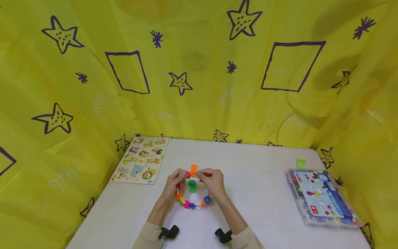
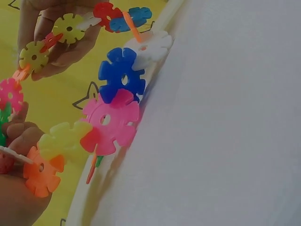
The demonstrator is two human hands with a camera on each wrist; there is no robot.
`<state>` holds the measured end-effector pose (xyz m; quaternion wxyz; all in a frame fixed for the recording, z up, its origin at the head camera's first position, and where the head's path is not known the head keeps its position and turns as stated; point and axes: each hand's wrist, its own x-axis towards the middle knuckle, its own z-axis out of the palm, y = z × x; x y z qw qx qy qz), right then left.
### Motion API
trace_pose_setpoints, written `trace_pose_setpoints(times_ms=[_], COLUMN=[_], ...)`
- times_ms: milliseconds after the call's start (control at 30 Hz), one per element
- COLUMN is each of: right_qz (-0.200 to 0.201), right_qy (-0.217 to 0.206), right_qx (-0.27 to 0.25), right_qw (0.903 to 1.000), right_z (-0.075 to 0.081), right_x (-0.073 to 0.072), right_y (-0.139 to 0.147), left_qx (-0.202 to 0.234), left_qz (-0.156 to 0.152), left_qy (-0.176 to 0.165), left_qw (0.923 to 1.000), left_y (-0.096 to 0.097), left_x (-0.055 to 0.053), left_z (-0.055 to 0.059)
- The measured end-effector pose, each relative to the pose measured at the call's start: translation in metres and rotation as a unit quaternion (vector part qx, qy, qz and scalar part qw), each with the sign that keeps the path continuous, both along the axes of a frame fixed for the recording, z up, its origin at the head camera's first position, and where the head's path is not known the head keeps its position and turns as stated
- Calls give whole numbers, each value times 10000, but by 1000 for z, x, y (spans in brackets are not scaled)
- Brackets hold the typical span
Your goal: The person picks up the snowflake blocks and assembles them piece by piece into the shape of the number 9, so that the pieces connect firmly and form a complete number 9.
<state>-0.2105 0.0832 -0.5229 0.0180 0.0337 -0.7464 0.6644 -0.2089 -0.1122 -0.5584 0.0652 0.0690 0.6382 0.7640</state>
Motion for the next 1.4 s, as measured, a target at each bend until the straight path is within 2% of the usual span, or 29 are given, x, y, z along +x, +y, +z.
trace_pose_setpoints(times_ms=[200, 400, 533, 600, 700, 867, 1000, 1067, 1200, 1400], right_qz=[126, 185, 414, 579, 926, 1652, 1978, 2021, 1993, 1587], right_qy=[-133, -148, -212, -222, -85, 387, 800, 961, 965, 558], right_qx=[416, 558, 631, 892, 1615, 2772, 3200, 3269, 3136, 2718], right_qw=[9990, 9982, 9969, 9941, 9825, 9457, 9231, 9182, 9234, 9475], right_z=[1, -4, -12, -17, -25, -31, -32, -33, -32, -26], right_x=[-4, -12, -21, -27, -35, -44, -49, -51, -52, -54], right_y=[5, 9, 11, 12, 10, 6, 4, 3, 3, 6], left_qx=[-7, -230, -483, -565, -632, -710, -714, -690, -689, -887], left_qz=[-129, -271, -167, -59, 51, 35, 11, -17, -57, 140], left_qy=[-217, -100, -61, -49, -26, 50, 135, 193, 308, 238], left_qw=[9997, 9993, 9987, 9984, 9980, 9975, 9974, 9974, 9971, 9957], left_y=[-11, -23, -29, -32, -36, -41, -43, -43, -42, -41], left_x=[-1, -3, -5, -6, -6, -6, -8, -8, -8, -8], left_z=[2, 4, 5, 4, 5, 4, 2, 1, 0, 0])
